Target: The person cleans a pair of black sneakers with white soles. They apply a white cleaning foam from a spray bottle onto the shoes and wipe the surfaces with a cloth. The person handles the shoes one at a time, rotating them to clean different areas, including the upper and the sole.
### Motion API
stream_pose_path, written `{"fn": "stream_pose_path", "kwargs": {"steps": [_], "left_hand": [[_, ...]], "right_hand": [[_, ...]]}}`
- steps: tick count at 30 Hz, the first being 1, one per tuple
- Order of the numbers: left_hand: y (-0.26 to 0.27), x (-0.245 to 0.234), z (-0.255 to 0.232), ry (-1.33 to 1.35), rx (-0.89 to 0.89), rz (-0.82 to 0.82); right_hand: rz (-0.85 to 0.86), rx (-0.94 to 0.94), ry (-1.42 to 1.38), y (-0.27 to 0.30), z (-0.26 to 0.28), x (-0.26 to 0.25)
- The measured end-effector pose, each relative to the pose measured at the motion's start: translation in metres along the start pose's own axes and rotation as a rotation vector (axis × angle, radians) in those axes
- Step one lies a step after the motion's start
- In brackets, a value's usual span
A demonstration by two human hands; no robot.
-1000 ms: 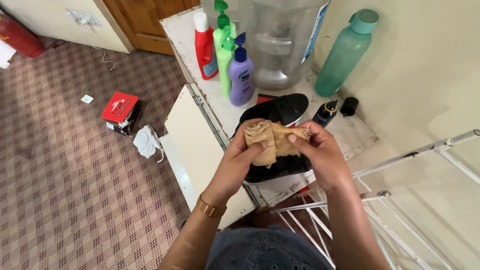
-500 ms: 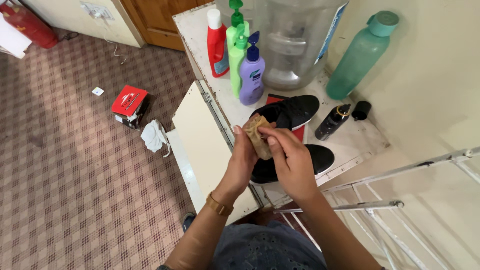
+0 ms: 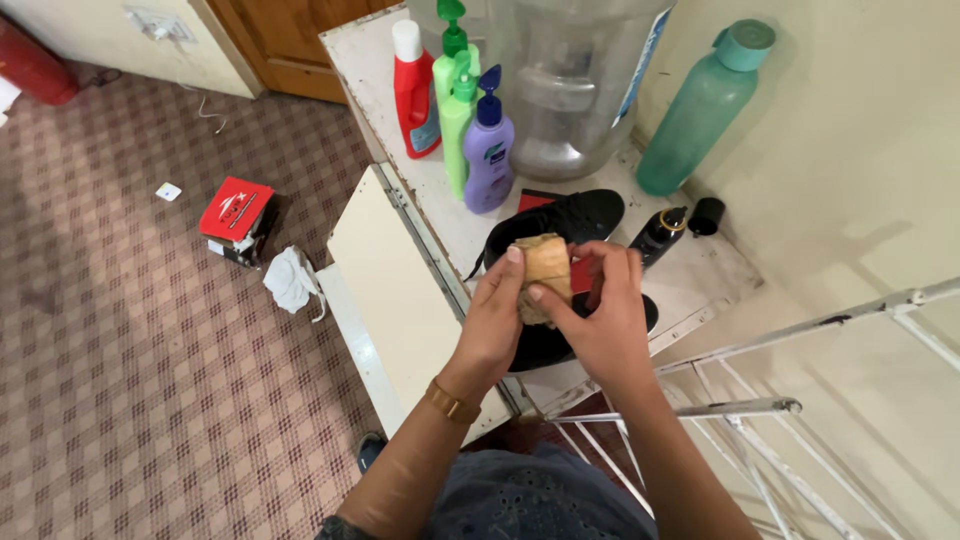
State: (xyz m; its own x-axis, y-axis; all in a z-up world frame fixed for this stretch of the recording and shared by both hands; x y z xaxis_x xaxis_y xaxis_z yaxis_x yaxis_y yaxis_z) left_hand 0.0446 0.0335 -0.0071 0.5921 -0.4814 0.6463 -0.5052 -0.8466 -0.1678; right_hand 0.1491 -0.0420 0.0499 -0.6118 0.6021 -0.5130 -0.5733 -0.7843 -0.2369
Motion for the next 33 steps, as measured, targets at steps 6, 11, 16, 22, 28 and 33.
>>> {"fn": "stream_pose_path", "kwargs": {"steps": [6, 11, 16, 22, 28, 33], "left_hand": [[-0.035, -0.008, 0.028, -0.583, 0.297, 0.181], [-0.074, -0.055, 0.053, -1.345, 0.330, 0.101], [-0.134, -0.089, 0.105, -0.959, -0.341, 0.128], [-0.170, -0.107, 0.182, 0.084, -0.429, -0.242], [-0.160, -0.118, 0.181, 0.075, -0.344, -0.356], [-0.114, -0.102, 0.113, 0.086, -0.386, -0.371]], "right_hand": [[0.133, 0.339, -0.343, -0.011, -0.074, 0.001], [-0.225, 0.390, -0.668, -0.018, -0.111, -0.030], [-0.327, 0.506, -0.849, -0.009, -0.084, -0.042], [-0.394, 0.315, -0.628, -0.004, -0.122, -0.031], [-0.639, 0.361, -0.143, -0.019, -0.158, -0.016], [-0.668, 0.370, 0.067, -0.050, -0.157, 0.000]]}}
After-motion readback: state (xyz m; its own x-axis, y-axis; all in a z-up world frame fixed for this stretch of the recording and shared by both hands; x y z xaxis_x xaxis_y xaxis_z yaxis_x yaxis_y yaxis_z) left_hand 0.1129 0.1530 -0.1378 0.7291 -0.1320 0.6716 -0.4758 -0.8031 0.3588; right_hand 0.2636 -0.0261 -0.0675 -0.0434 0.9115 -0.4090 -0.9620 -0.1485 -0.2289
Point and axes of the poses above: each hand's wrist, its own y-axis away from the middle knuckle, its own x-axis out of the palm, z = x × y, the point moved 4 cm from there along -y, towards the middle knuckle, and after that the axes turned 12 degrees about x, right-handed, at the moved point
